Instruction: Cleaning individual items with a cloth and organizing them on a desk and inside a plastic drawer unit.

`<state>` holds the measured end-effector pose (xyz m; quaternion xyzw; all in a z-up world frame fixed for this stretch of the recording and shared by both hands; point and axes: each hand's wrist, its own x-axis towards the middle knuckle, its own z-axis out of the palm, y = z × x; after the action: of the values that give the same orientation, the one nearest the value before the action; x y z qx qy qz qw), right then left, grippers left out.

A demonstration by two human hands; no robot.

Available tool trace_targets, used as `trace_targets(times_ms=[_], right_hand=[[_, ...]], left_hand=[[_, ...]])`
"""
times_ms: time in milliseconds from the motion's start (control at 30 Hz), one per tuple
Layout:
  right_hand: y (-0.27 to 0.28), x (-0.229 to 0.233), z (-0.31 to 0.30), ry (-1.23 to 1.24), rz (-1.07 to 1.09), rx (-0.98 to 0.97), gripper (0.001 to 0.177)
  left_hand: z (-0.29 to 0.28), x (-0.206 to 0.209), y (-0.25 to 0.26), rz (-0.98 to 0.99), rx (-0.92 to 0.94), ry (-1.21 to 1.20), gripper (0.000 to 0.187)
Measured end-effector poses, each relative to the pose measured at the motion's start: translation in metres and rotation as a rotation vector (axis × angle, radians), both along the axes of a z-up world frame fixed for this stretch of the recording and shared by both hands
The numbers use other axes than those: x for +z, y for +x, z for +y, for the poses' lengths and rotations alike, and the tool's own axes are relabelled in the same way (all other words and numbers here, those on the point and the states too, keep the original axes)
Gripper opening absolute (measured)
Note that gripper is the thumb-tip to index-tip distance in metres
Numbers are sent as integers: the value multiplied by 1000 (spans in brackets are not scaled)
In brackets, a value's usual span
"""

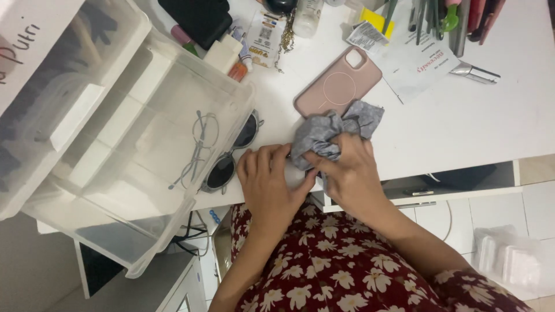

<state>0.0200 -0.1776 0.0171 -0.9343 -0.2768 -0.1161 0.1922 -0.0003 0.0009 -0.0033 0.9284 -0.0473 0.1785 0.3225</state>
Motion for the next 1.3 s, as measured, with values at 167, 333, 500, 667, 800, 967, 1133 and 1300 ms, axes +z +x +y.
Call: trace_targets(times_ms=[167,333,500,667,800,967,1133,1300], right_hand=[[-5,-7,-16,-3,50,129,49],[4,-1,-35,56,-53,83,43],[9,2,-26,34,-73,-105,43],[-6,-13,-2,61,-52,-13,44],[-9,-4,1,100,7,98,39],[0,-18,-29,240,137,59,54],[2,-6,-21,144,130,-94,58],[-4,1,0,-21,57,19,55]], left_hand=[[-1,-1,-2,8,-4,-35,62],[-1,7,-1,25,-29,-31,65],[1,3,-1,-35,-18,-17,54],[2,-5,0,-11,-1,-31,59],[2,-7,-3,-12,-7,-14,68],[-1,1,-3,-62,-37,-2,62],[-2,2,-3,-79,-21,-14,56],[-1,-7,-3,-52,-10,-23,57]])
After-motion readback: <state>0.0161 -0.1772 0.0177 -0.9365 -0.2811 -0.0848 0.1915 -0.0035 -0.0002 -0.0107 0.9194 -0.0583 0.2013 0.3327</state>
